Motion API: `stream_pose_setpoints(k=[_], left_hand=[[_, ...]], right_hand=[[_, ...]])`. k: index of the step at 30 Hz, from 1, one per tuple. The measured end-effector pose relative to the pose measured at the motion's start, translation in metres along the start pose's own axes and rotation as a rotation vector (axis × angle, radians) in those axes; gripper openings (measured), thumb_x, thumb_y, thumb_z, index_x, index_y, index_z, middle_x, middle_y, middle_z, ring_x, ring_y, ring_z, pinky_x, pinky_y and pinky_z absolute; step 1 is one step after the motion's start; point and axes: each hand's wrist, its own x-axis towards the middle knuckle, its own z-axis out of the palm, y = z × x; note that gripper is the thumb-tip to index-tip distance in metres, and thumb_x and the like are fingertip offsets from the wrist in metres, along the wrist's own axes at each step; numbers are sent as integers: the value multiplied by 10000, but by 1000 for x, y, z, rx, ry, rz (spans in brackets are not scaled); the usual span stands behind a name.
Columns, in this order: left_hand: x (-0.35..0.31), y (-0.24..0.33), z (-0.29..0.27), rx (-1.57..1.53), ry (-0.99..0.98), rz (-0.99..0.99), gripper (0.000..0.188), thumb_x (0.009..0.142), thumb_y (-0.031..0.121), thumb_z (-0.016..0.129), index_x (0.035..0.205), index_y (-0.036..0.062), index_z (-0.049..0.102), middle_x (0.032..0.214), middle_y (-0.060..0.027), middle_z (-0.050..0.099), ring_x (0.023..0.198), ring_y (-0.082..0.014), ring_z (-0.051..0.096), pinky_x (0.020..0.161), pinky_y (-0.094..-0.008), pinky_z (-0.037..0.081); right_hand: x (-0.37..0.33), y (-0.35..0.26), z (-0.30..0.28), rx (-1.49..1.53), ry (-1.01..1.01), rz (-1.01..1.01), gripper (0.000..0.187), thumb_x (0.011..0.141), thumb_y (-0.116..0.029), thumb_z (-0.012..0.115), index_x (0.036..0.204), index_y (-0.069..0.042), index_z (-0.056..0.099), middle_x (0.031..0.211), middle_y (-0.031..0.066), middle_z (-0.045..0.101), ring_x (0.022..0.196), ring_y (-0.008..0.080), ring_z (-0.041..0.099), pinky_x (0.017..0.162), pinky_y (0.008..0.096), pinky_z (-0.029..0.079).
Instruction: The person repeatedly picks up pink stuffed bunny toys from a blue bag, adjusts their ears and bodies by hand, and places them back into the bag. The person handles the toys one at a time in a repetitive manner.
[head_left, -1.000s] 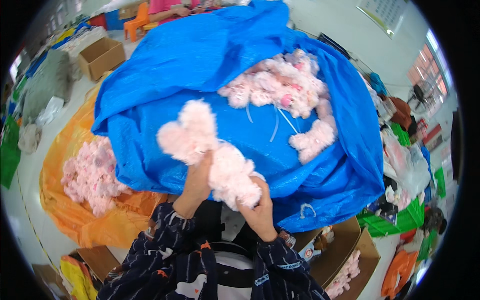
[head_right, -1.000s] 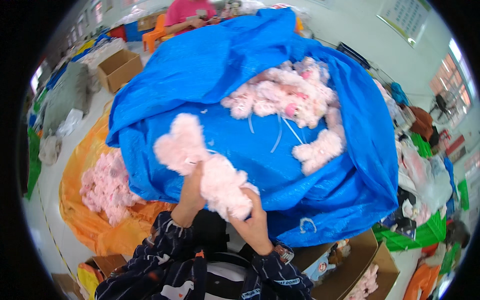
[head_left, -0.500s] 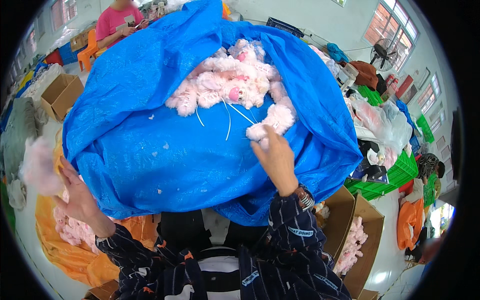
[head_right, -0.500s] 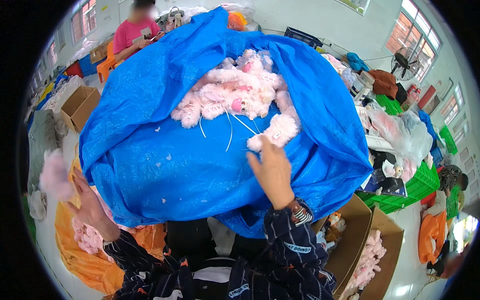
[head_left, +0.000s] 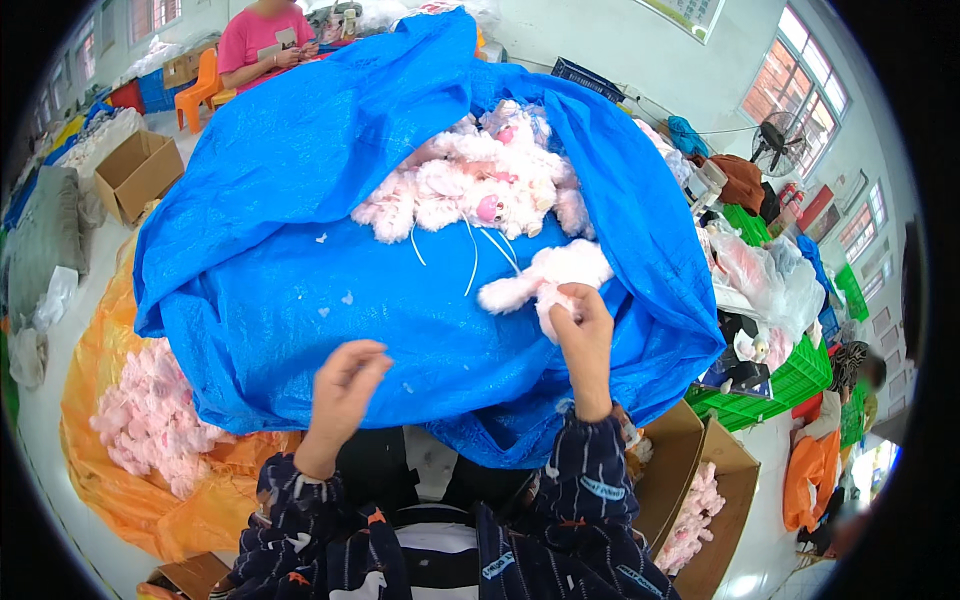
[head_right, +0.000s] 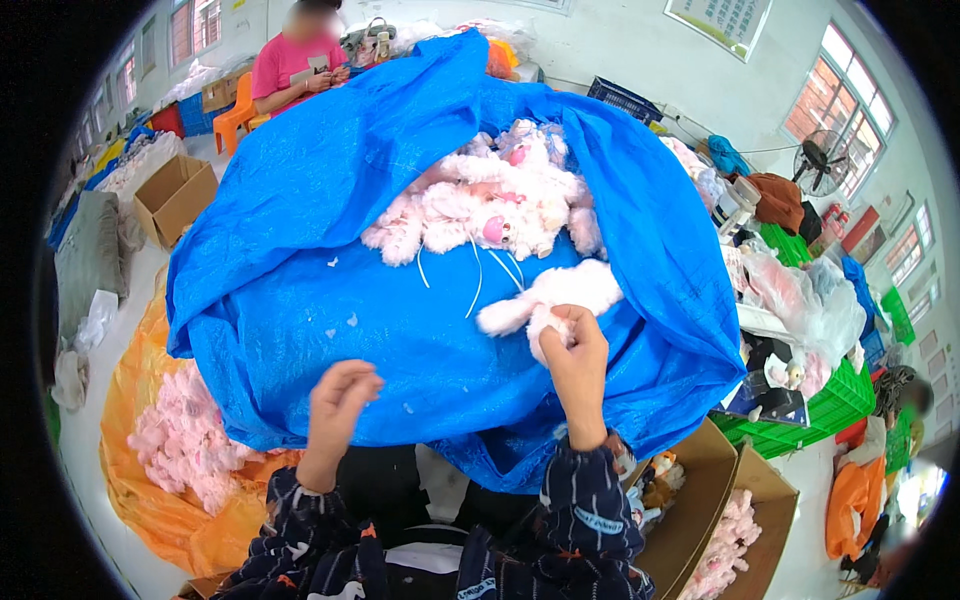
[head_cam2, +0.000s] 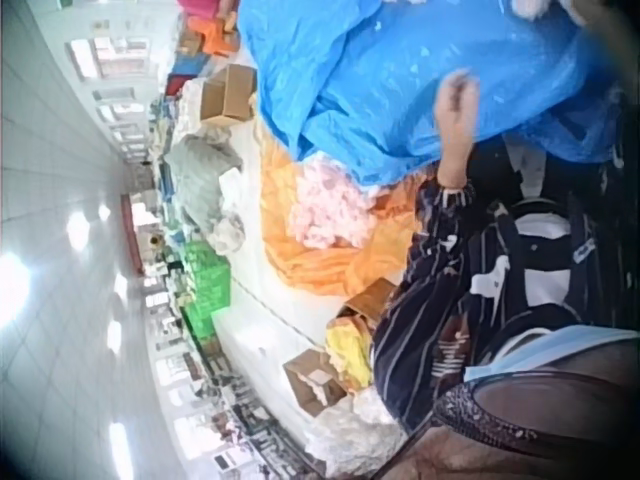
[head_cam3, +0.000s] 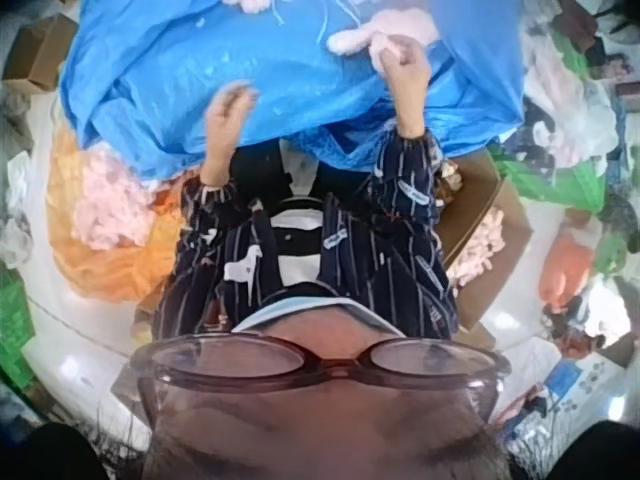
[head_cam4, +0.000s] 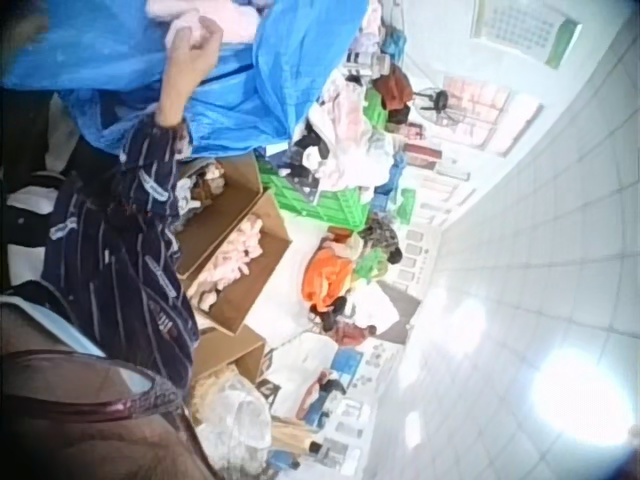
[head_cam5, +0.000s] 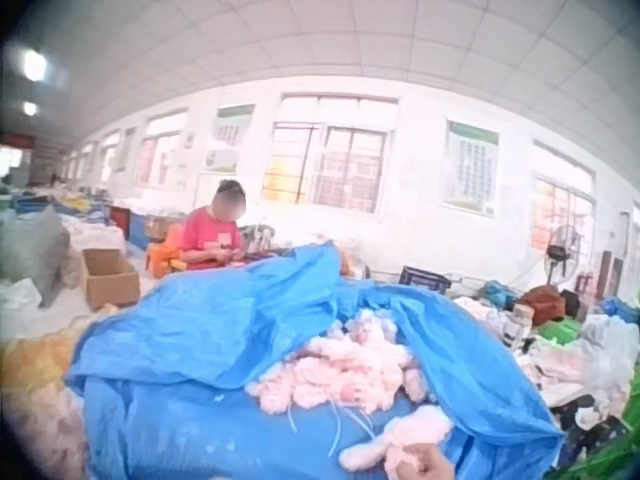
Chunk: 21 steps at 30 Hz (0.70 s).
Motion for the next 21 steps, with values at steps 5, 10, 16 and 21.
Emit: stream_pose_setpoints(k=[5, 10, 16, 21], left_hand=[[13, 3, 33, 531, -164, 335, 633, 695, 256, 704, 1195, -17, 428, 1240, -217, 407, 1154, -352, 396, 940, -381, 349], [19, 15, 43, 308, -53, 619, 499, 663, 55, 700, 1121, 44, 502, 1194, -162, 494, 1098, -343, 470, 913, -392, 389], [16, 23, 29, 170, -221, 300, 266, 780, 51, 585, 1035, -10, 544, 982, -99, 597, 896, -194, 574, 791, -294, 455], [24, 32, 31, -58, -162, 164, 241, 905, 141, 464, 1067, -22, 536, 1042, -86, 561, 972, -153, 518, 819, -288, 428]], right_hand=[[-51, -47, 1, 596, -196, 201, 197, 753, -10, 552, 949, -9, 565, 882, 35, 587, 739, 79, 541, 633, 197, 428], [-75, -58, 13, 850, -499, 335, 207, 755, -12, 571, 962, -2, 556, 953, 74, 580, 819, 118, 561, 700, 231, 461], [-70, -57, 27, 1130, -530, 619, 281, 830, -144, 517, 1065, 10, 504, 1012, 124, 554, 847, 191, 584, 708, 285, 514], [-59, -46, 25, 601, -512, 47, 552, 776, -134, 640, 1243, 5, 380, 1008, 89, 541, 840, 123, 531, 724, 245, 449]])
